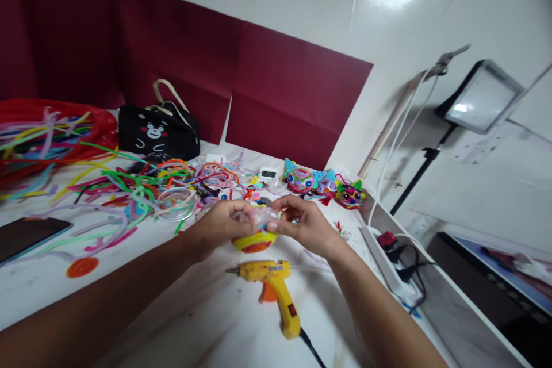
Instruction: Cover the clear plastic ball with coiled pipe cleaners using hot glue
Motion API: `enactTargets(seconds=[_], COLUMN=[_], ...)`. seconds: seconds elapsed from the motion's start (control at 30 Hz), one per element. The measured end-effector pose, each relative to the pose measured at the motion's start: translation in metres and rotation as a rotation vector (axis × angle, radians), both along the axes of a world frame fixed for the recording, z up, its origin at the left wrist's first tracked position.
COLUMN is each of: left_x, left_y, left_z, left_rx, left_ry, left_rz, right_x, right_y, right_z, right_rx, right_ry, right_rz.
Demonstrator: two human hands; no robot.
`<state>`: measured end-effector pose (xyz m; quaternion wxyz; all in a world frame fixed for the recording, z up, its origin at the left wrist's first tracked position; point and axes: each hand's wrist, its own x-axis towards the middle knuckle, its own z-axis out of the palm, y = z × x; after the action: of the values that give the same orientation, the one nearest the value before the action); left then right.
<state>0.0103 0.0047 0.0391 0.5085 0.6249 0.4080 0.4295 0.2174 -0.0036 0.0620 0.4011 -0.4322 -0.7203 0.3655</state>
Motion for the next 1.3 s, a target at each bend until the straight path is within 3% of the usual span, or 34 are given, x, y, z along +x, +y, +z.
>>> enactTargets(seconds=[0.1, 0.2, 0.3, 0.43, 0.57, 0.73, 0.97, 1.13, 1.3], left_x=[-0.001, -0.004, -0.009, -0.011, -0.012, -0.012, -0.017, -0.020, -0.022], left_y=[0.002, 0.005, 0.009, 0.013, 0.014, 0.014, 0.021, 0.031, 0.036], left_z=[0.002, 0.004, 0.005, 0.005, 0.005, 0.005, 0.001, -0.002, -0.004], left_rx=[-0.022, -0.038, -0.055, -0.067, -0.057, -0.081, -0.085, -0.066, -0.072], left_ry=[-0.045, -0.100, -0.171, -0.279, -0.336, -0.382, -0.406, -0.449, -0.477], left_rz=[0.032, 0.076, 0.121, 0.151, 0.150, 0.161, 0.169, 0.203, 0.242], right_x=[0.009, 0.019, 0.026, 0.037, 0.049, 0.062, 0.081, 0.107, 0.134], right_y=[-0.009, -0.031, -0.054, -0.073, -0.084, -0.090, -0.100, -0.132, -0.160], right_z=[0.007, 0.013, 0.005, -0.025, -0.051, -0.063, -0.053, -0.038, -0.045], right_rx=[0.219, 0.327, 0.207, 0.042, -0.041, -0.087, -0.101, -0.092, -0.056], right_ry=[-0.069, -0.199, -0.389, -0.579, -0.594, -0.570, -0.565, -0.650, -0.724], right_rz=[-0.098, -0.185, -0.165, -0.113, -0.130, -0.172, -0.165, -0.167, -0.216])
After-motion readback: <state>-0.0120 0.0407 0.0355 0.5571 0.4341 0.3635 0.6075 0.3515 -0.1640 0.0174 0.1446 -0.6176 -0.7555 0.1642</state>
